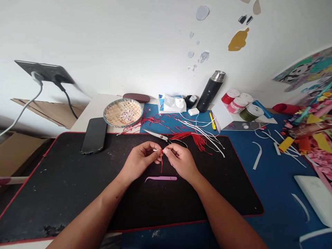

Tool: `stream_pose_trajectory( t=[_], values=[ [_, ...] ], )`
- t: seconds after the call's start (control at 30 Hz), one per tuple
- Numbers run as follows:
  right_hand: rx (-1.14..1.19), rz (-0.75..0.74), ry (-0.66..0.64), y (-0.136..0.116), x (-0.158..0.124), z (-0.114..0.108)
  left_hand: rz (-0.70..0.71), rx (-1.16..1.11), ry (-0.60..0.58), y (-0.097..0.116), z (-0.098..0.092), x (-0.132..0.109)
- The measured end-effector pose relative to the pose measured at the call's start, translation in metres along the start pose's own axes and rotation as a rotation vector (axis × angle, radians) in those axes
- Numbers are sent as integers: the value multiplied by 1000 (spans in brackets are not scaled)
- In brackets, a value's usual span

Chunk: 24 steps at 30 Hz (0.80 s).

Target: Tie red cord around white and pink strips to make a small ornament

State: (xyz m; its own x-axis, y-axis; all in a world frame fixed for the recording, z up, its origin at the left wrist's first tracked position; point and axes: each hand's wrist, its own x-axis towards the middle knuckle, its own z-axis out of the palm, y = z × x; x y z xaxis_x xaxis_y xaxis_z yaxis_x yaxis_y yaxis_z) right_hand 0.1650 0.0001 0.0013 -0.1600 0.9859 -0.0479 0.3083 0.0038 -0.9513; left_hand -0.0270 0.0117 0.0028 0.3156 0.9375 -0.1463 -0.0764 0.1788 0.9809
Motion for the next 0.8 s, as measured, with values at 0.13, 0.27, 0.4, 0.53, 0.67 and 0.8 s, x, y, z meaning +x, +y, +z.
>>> stream_pose_trajectory(
  t=[0.13, 0.27, 0.4, 0.53, 0.67, 0.8],
  values=[
    [7, 8, -3, 0, 0, 0, -3, 5, 6, -2, 1, -1],
    [8, 15, -2, 1, 0, 0, 14, 30, 15, -3, 2, -2],
    [11, 3, 1, 2, 0, 1, 2, 14, 26, -2, 5, -2],
    [18, 13, 3, 2, -1, 1, -13, -30, 21, -2, 6, -1],
    [2, -6, -9, 0, 0, -1, -50, -94, -18, 1, 1, 0],
    [-24, -37, -27, -1, 0, -5, -106, -137, -45, 4, -4, 1]
  ],
)
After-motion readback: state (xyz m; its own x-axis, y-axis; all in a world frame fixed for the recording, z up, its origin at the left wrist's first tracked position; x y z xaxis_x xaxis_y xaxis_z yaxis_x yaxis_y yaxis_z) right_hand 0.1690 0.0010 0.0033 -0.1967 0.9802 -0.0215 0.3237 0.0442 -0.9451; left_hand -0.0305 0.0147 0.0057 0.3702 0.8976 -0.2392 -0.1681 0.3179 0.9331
